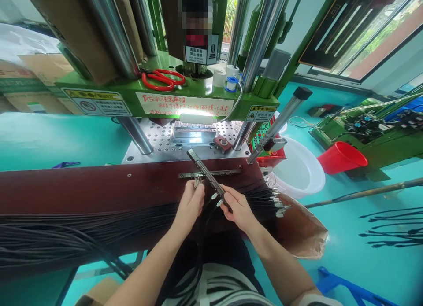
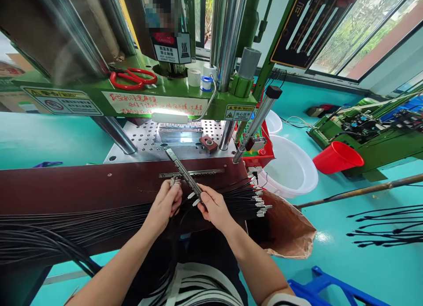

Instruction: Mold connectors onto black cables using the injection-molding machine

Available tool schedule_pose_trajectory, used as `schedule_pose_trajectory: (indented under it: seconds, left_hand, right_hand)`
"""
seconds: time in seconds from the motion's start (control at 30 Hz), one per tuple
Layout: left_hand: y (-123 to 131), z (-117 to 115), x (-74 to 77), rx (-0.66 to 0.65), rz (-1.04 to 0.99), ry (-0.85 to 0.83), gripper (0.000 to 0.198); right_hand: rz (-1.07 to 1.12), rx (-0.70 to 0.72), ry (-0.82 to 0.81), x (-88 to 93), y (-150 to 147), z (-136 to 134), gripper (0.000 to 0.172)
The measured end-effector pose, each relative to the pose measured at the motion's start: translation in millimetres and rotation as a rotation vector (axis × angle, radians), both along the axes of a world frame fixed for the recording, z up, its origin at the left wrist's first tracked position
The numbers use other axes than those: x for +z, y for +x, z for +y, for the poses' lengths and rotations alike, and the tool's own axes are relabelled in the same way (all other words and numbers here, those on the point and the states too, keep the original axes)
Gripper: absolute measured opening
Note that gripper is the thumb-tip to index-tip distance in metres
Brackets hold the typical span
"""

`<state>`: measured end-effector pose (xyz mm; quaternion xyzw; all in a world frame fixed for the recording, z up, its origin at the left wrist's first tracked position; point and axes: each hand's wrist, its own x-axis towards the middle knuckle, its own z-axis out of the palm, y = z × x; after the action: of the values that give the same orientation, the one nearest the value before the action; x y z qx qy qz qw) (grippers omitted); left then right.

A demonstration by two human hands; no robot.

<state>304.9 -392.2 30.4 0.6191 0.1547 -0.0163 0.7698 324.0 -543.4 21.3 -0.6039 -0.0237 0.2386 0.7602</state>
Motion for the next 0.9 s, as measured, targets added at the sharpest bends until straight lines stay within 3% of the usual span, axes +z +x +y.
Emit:
schedule_pose_trajectory:
  seconds: [0.13,0.37,0.7,0.9]
  left_hand:
    - [3.6,7.2,0.9,-0.086,0.071,-0.144,0.030]
    - [7.5,8.7,-0.1,-0.185,0.164,-0.088,0.031]
    - [7.6,4.0,-3.3,-0.117,0.112,0.015,0.032]
    - [6.7,7.7,-6.8,-0.113,0.086,0.036,0.029]
  right_hand:
    - [0.028,-0.030,0.067,-3.6,1.0,-1.8,0.045]
    - [-0.028,0.011,0.026,-5.9,1.4,-2.8,0.047]
    - [-0.045,-0.007,-0.045,-0.1,-0.5,0.2,0.049]
    - [-0.195,0.022,-0.179,-11.9,-2.6,2.0,0.047]
